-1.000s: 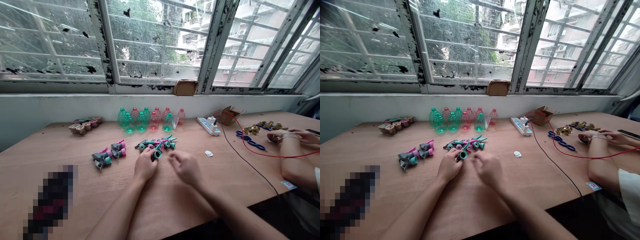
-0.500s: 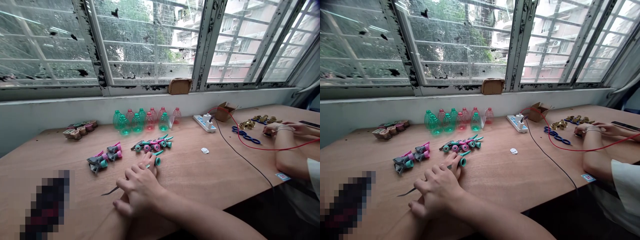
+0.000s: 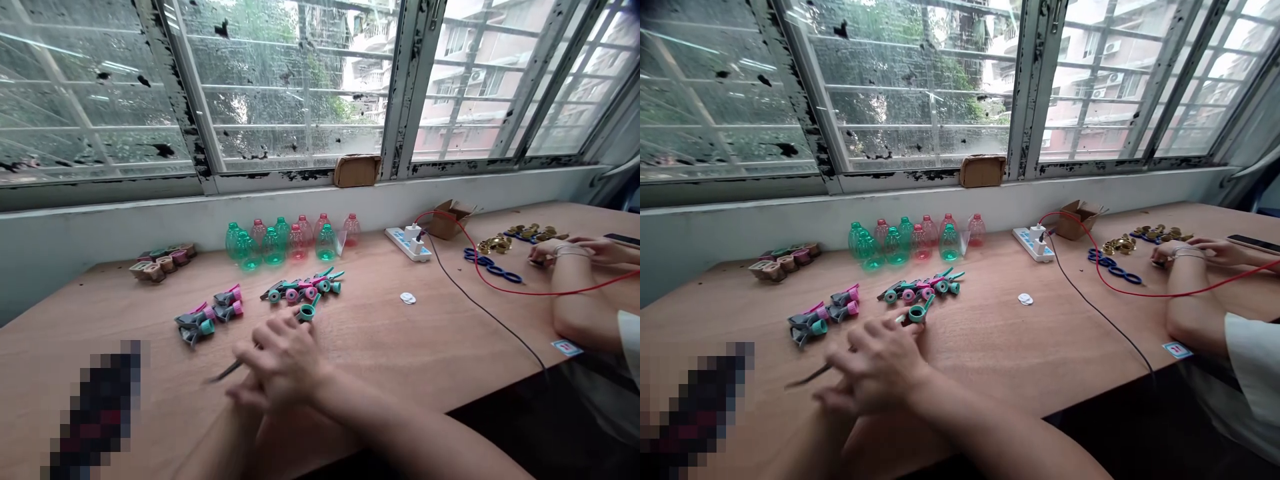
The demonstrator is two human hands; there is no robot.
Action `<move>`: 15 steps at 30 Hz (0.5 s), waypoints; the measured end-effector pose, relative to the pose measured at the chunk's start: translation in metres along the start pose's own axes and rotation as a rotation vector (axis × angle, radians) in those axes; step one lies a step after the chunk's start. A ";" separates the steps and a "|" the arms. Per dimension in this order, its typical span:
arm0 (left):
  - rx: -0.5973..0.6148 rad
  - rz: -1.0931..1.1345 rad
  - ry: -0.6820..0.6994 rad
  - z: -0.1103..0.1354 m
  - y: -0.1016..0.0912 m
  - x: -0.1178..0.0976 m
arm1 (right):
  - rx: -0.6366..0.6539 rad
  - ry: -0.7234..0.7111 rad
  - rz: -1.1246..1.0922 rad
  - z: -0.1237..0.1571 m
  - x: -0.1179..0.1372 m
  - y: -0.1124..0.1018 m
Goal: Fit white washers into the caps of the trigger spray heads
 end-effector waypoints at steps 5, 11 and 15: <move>0.035 0.011 0.006 -0.005 -0.041 0.018 | -0.105 0.339 0.156 0.011 -0.091 -0.030; -0.196 -0.446 -0.048 -0.052 -0.136 0.080 | -0.084 0.466 0.238 0.056 -0.166 -0.047; -0.130 -0.487 0.000 -0.074 -0.140 0.124 | -0.015 0.603 0.245 0.078 -0.198 -0.041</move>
Point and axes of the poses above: each hand's wrist, its own z-axis away from the middle knuckle, its own y-axis out of the palm, x = y × z, the point moved 7 cm from there along -z, towards the middle knuckle, and after that the axes turned 12 degrees about -x, right-handed, at the moved point
